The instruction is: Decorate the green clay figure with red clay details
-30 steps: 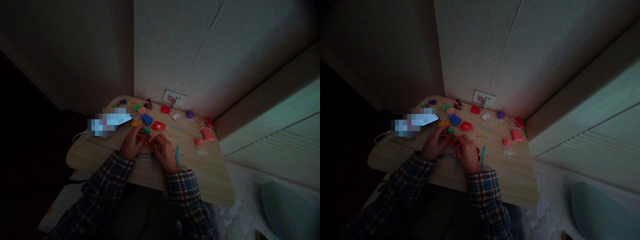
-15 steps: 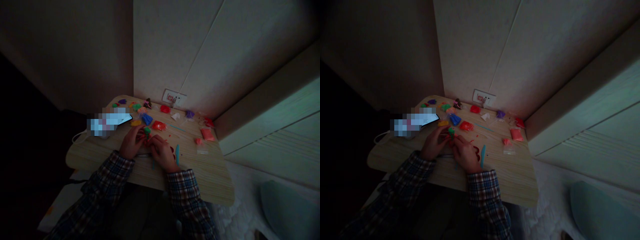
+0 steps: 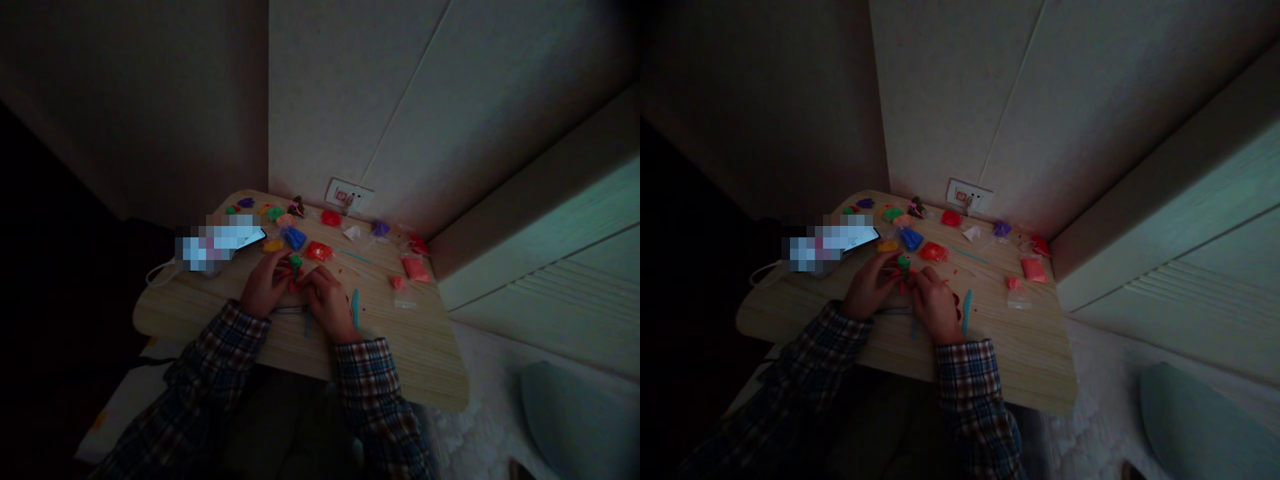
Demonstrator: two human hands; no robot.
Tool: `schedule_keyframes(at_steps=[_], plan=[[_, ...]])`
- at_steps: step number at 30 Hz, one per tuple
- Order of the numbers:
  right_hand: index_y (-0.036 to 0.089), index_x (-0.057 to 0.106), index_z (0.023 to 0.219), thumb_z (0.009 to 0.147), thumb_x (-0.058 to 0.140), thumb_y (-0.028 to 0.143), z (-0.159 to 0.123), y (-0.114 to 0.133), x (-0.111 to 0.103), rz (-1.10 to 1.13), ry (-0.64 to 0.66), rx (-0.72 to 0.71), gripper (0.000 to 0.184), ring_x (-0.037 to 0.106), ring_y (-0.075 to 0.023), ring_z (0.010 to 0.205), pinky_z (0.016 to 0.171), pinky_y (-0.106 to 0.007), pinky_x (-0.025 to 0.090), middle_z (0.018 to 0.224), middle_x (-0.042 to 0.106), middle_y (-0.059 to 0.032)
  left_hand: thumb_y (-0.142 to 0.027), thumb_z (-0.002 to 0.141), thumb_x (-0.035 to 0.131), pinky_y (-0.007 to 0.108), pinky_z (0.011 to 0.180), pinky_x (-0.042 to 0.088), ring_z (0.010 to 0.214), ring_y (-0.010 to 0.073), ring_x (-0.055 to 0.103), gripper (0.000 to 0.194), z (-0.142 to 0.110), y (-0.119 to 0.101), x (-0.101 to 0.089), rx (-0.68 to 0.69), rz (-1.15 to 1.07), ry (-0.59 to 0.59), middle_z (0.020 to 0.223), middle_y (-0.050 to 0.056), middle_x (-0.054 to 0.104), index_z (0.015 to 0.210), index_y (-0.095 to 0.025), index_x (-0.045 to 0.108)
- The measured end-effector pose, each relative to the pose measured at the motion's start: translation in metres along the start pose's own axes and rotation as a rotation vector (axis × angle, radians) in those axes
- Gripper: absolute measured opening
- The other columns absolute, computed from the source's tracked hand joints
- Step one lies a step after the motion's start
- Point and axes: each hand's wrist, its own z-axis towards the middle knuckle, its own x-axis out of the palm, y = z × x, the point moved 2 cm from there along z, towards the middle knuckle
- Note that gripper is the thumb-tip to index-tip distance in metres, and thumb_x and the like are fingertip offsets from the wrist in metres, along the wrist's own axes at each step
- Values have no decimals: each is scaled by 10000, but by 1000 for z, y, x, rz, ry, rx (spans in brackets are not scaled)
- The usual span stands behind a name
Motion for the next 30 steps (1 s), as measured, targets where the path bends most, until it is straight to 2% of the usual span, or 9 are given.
schedule_keyframes(at_steps=[7,11,15,18,21,25,27,30], plan=[[219,606,803,807,436,54,0,1,1,9,-35,-29,236,628,-203,788,727,-318,507,856,601,-44,-135,761,638,389,854,579,934,223,678,417,1,-2,0,-65,-104,-17,1141,101,667,1176,-187,626],[221,583,869,836,418,67,1,-1,-2,34,-168,-23,228,625,-210,850,755,-331,516,884,622,-49,-241,754,721,426,879,556,965,259,676,416,1,0,-1,-139,-225,-48,1131,113,680,1154,-178,628],[215,557,939,891,391,85,1,-3,-4,55,-292,-9,216,624,-209,895,790,-350,532,919,627,-56,-296,711,795,419,904,535,992,266,678,464,3,5,-3,-249,-428,-82,1082,93,709,1125,-182,619],[213,552,975,909,411,106,2,-2,-4,57,-313,-34,189,631,-208,909,826,-369,536,932,634,-57,-310,706,809,382,875,542,992,246,678,494,4,5,-5,-329,-625,-107,1099,73,705,1140,-196,602],[206,564,1043,915,447,129,3,1,-4,39,-300,-85,189,616,-224,993,882,-396,526,1012,627,-81,-302,745,773,343,876,544,990,216,675,405,6,1,-7,-389,-827,-91,1100,67,707,1106,-192,625],[209,553,1257,911,449,94,0,7,-4,3,-239,-171,378,572,-234,1134,982,-417,489,1178,584,-113,-196,780,715,226,716,551,826,143,668,192,9,-3,-11,-458,-1014,-44,1021,62,717,968,-166,686],[226,519,1356,899,439,65,-1,8,-3,-17,-200,-214,491,552,-239,1173,1004,-424,478,1225,562,-117,-148,802,677,186,645,536,788,121,659,165,9,-4,-13,-483,-1077,-42,1015,54,714,964,-165,697],[268,439,1460,866,427,25,-4,9,-1,-45,-147,-264,642,545,-246,1178,996,-435,483,1246,552,-110,-82,833,614,167,643,537,776,109,660,183,9,-4,-15,-513,-1146,-43,984,40,716,970,-157,709]])
